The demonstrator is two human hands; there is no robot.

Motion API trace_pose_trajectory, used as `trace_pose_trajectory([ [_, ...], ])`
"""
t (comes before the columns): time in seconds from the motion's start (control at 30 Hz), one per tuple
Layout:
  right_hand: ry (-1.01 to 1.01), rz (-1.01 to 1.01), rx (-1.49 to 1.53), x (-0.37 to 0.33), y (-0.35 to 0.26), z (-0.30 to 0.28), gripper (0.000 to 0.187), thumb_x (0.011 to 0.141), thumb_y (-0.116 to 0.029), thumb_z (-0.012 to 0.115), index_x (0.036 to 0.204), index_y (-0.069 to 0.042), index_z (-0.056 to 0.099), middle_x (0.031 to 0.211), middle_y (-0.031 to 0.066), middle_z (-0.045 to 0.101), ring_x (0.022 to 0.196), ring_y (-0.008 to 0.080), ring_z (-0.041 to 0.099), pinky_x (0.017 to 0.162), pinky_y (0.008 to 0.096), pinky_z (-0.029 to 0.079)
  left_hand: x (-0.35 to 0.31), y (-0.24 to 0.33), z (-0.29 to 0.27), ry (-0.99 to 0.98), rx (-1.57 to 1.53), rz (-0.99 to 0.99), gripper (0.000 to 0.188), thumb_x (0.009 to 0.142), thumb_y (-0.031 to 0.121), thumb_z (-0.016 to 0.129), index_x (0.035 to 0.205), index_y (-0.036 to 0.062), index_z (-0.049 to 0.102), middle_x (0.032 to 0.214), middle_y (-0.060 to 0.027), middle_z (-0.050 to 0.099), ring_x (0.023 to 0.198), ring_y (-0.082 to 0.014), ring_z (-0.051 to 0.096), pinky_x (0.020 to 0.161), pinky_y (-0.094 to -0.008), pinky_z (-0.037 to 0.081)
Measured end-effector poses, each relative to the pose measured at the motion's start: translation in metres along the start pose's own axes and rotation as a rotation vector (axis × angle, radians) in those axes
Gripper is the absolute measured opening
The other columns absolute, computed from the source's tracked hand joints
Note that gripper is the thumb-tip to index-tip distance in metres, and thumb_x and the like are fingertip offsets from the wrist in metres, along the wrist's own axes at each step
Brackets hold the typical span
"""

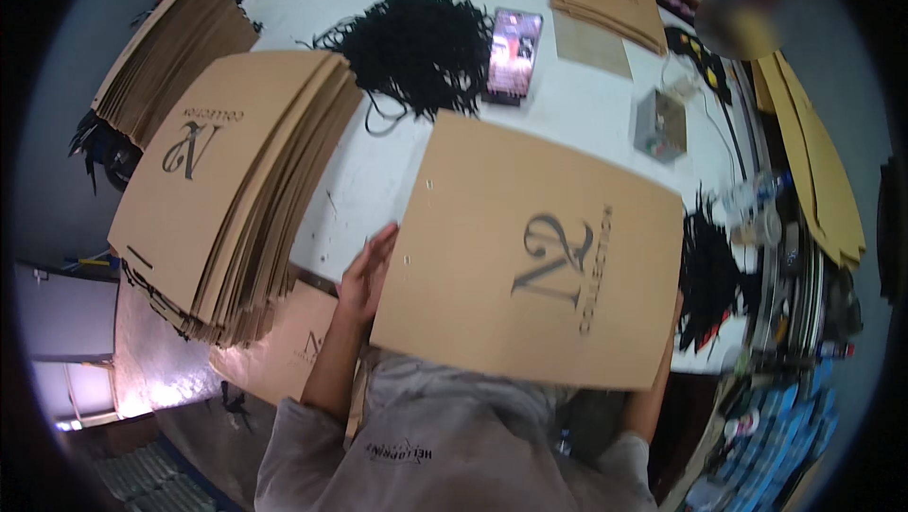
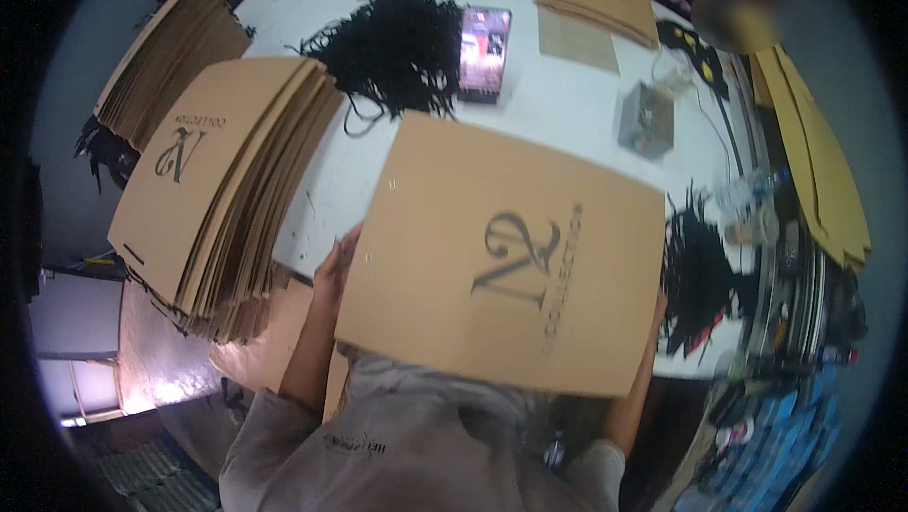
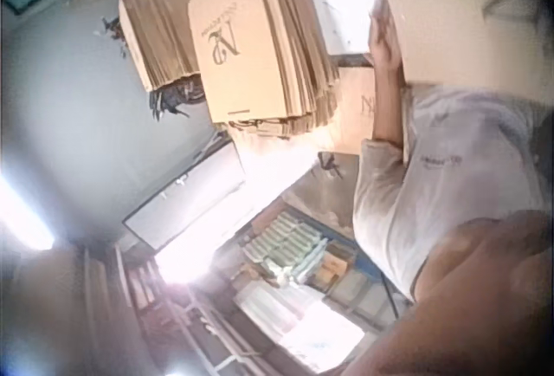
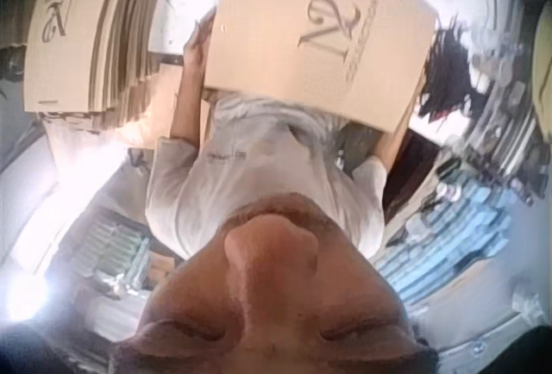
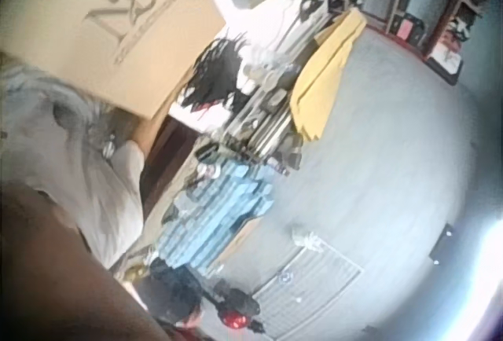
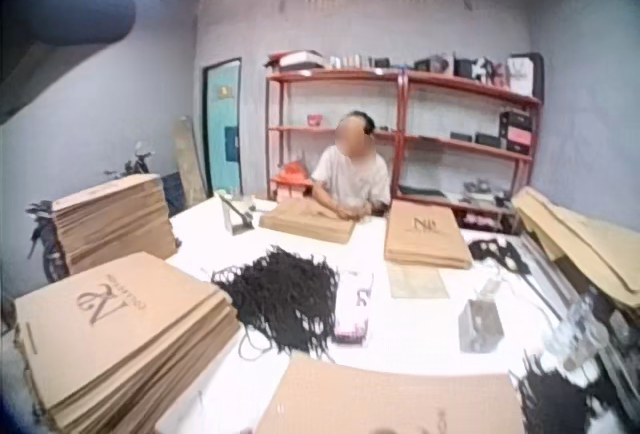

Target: The person threads black cords through pre-punched holes in flat-packed paper bags, ties knots, and stacks the finished bags. They handle multiple bags sequentially, pulling cords through holes and securing them by hand.

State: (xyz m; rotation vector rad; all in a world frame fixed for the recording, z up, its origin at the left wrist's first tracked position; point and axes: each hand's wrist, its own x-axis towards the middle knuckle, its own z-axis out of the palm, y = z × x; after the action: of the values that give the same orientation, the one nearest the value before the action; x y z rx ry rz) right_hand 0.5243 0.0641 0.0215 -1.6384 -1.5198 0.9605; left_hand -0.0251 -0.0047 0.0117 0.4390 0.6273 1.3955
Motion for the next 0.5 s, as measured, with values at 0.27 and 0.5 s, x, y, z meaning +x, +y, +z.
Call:
trace_pose_trajectory([
  [0.27,0.149,0.021,0.255,-0.009,-0.001,0.005,0.048,0.108,-0.041,0.048,0.116,0.003,0.066,0.090,0.0107,0.074,0.074,0.0224,0.071,0.063,0.0358,0.057,-0.008,0.006,0.018,-0.050,0.233,0.046,0.065,0.106,0.041,0.046,0.153,-0.0035,0.037,0.154,-0.0163,0.046,0.143,-0.0252,0.044,0.120,-0.0394,0.033],
  [0.5,0.207,0.291,0.060,-0.015,-0.067,0.007,0.066,0.110,-0.055,0.033,0.111,-0.001,0.069,0.075,0.0070,0.070,0.065,0.0175,0.067,0.055,0.0330,0.053,0.002,-0.002,-0.018,-0.021,0.291,0.041,0.063,0.107,0.043,0.042,0.153,0.0002,0.039,0.153,-0.0154,0.048,0.141,-0.0267,0.046,0.119,-0.0408,0.035],
])
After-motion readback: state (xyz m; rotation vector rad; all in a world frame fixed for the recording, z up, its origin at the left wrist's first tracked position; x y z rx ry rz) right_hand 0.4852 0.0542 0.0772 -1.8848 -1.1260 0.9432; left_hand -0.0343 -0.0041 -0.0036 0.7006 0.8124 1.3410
